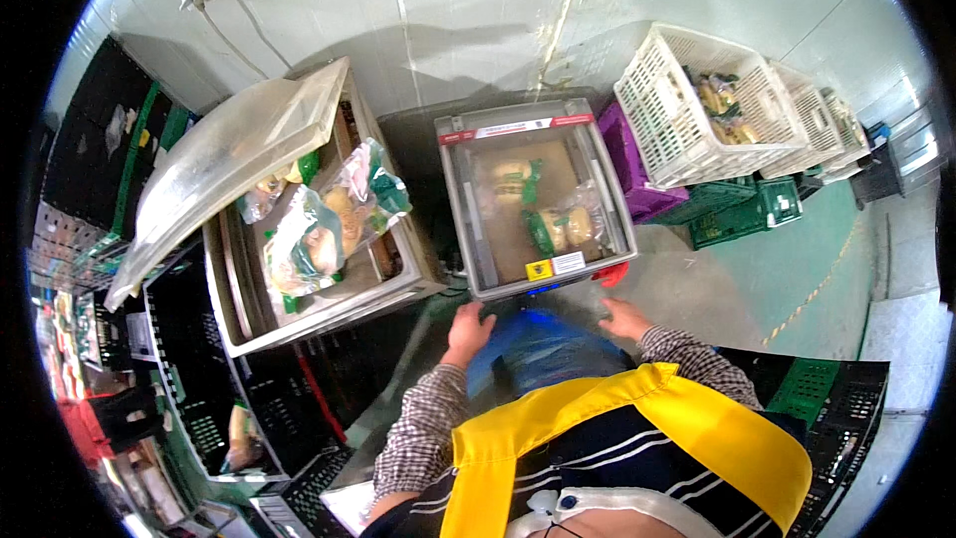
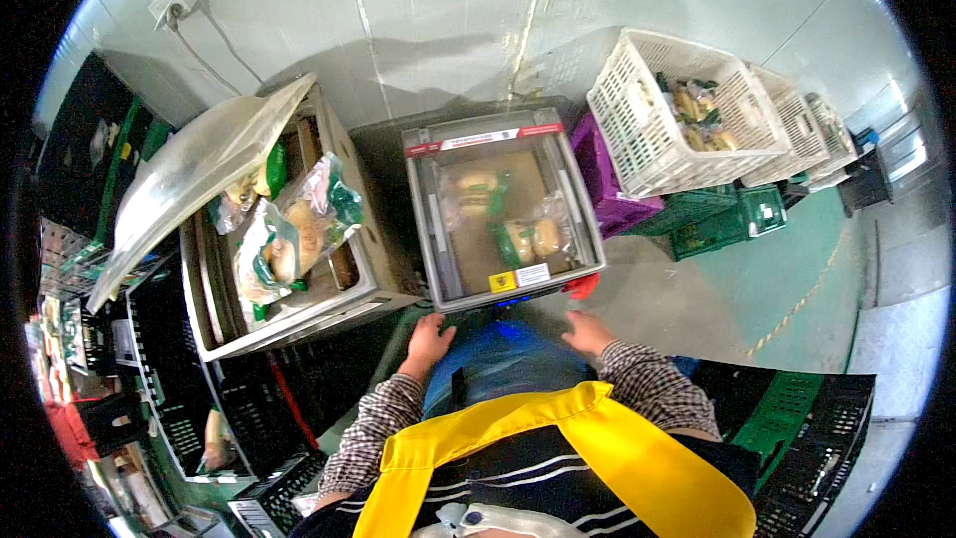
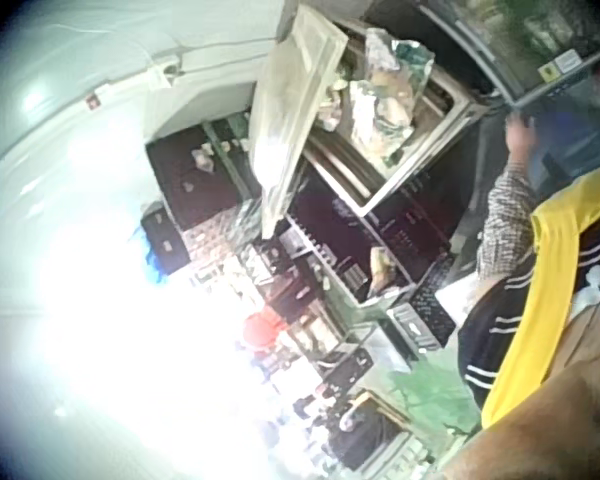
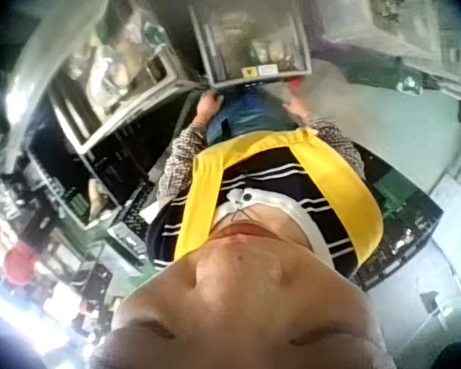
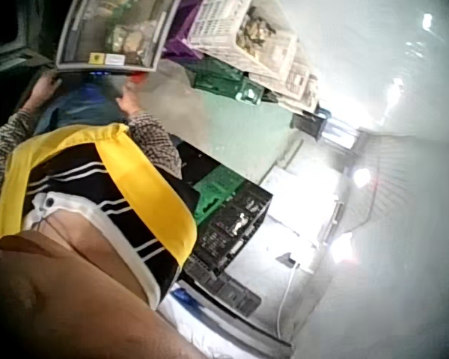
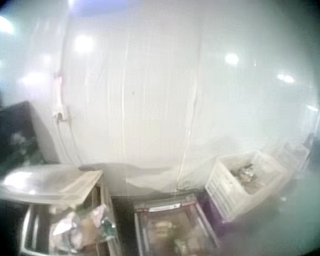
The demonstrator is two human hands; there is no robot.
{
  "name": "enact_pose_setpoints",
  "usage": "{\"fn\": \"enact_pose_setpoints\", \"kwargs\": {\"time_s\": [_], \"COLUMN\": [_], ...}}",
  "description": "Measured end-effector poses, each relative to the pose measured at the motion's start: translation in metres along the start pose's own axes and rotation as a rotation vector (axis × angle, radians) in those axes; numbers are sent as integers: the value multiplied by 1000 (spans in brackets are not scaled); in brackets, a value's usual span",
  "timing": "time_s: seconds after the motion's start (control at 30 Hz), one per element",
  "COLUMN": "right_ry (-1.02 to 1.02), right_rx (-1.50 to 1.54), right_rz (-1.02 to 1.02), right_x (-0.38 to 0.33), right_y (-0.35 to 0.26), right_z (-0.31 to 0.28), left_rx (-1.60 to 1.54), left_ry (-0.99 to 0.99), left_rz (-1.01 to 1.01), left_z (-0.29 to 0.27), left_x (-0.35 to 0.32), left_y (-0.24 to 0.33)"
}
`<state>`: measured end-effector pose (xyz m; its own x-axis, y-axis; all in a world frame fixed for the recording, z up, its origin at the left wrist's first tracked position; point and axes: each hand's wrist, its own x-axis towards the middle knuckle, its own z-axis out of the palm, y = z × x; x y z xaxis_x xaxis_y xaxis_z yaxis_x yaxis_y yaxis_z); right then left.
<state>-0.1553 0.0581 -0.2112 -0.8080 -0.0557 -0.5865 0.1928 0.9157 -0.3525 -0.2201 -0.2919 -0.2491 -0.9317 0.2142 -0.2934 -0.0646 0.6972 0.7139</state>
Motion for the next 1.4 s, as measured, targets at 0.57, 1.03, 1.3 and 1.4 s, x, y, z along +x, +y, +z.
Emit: {"fn": "enact_pose_setpoints", "kwargs": {"time_s": [0.57,1.03,1.3,1.4], "right_ry": [-188,-256,-251,-273], "right_rx": [-16,105,30,-152], "right_rz": [-243,-494,-633,-655], "right_x": [75,80,65,61], "right_y": [58,-11,-37,-56], "right_z": [-25,-119,-122,-132], "left_rx": [-192,488,259,28], "left_ry": [617,1493,1609,1708], "left_rz": [-103,-379,-199,-101], "left_z": [-77,-203,-238,-272], "left_x": [3,-13,4,6], "left_y": [71,60,9,-1]}}
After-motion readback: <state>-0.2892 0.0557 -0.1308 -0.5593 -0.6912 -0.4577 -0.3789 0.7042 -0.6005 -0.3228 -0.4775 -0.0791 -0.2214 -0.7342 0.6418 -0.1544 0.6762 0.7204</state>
